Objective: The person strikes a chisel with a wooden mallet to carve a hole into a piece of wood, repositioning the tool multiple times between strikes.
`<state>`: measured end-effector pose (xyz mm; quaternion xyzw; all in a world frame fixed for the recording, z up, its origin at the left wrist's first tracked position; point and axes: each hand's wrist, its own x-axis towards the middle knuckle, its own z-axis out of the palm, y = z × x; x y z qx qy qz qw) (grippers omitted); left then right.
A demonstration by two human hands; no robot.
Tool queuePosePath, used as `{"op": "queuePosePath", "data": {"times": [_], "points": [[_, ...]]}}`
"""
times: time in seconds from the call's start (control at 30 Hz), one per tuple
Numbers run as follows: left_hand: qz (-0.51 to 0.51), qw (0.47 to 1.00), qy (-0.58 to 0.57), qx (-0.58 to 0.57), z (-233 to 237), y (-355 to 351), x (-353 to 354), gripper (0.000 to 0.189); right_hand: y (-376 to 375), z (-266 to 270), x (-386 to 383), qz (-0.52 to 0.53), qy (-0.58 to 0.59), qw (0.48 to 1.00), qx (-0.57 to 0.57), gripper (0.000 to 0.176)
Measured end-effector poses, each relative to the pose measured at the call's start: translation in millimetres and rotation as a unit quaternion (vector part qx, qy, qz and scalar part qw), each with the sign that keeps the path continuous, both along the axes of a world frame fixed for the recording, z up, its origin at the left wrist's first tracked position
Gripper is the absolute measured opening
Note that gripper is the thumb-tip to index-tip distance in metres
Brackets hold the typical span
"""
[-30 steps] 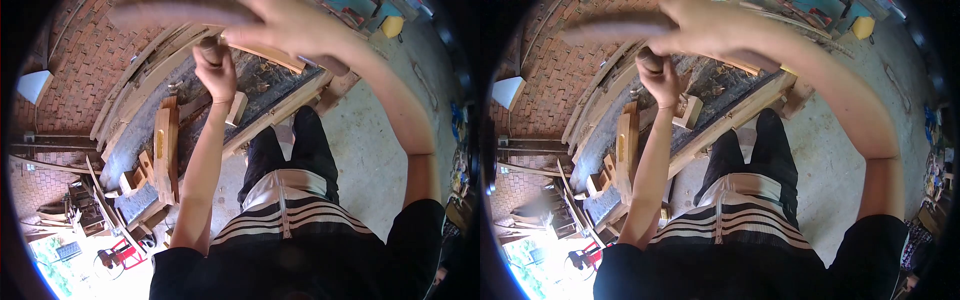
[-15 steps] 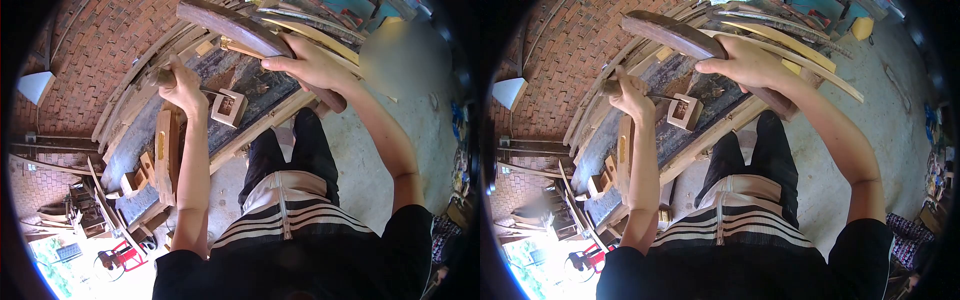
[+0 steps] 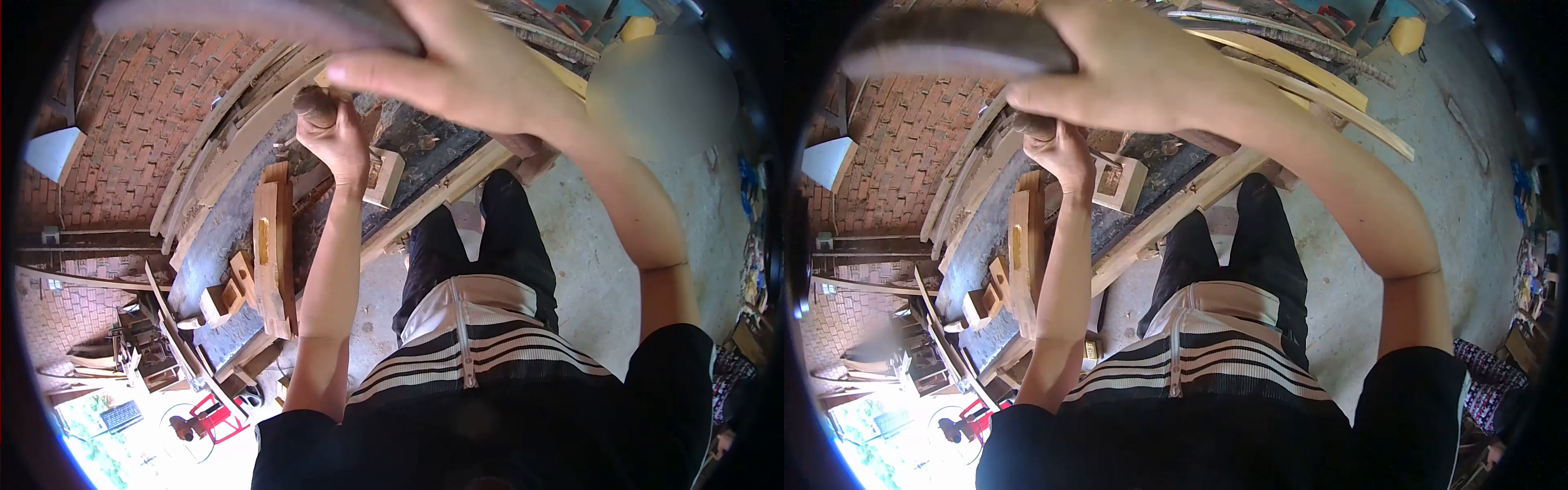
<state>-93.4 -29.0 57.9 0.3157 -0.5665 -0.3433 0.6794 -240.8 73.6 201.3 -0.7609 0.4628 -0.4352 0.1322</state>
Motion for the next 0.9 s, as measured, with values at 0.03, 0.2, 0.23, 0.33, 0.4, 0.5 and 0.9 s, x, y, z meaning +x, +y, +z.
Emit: {"op": "queuePosePath", "data": {"times": [0.03, 0.2, 0.23, 0.33, 0.4, 0.5, 0.9], "points": [[0.003, 0.998, -0.004, -0.056, -4, -3, -1, 0.014, -1, -5, 3, -0.042, 0.028, 0.997, 0.052, 0.042], [-0.033, 0.997, 0.017, -0.063, -6, 1, 1, 0.016, 5, -1, 2, -0.024, 0.147, 0.987, 0.066, 0.04], [-0.041, 0.995, 0.036, -0.088, -10, 2, 3, 0.015, 8, 4, 6, -0.003, 0.105, 0.99, 0.091, 0.041], [-0.055, 0.998, 0.008, -0.011, -1, 8, 5, 0.014, -2, -6, 14, -0.005, 0.018, 1.0, -0.002, 0.04], [-0.115, 0.991, 0.072, -0.006, -5, 3, 11, 0.007, 5, -10, 15, -0.043, 0.124, 0.978, 0.161, 0.042], [-0.147, 0.983, 0.085, 0.076, 8, 0, 20, 0.012, 6, -27, 6, 0.001, 0.092, 0.985, 0.149, 0.044], [0.004, 0.981, 0.182, 0.065, 17, -3, 53, 0.02, 36, -79, -9, -0.034, -0.072, 0.94, 0.333, 0.074]]}}
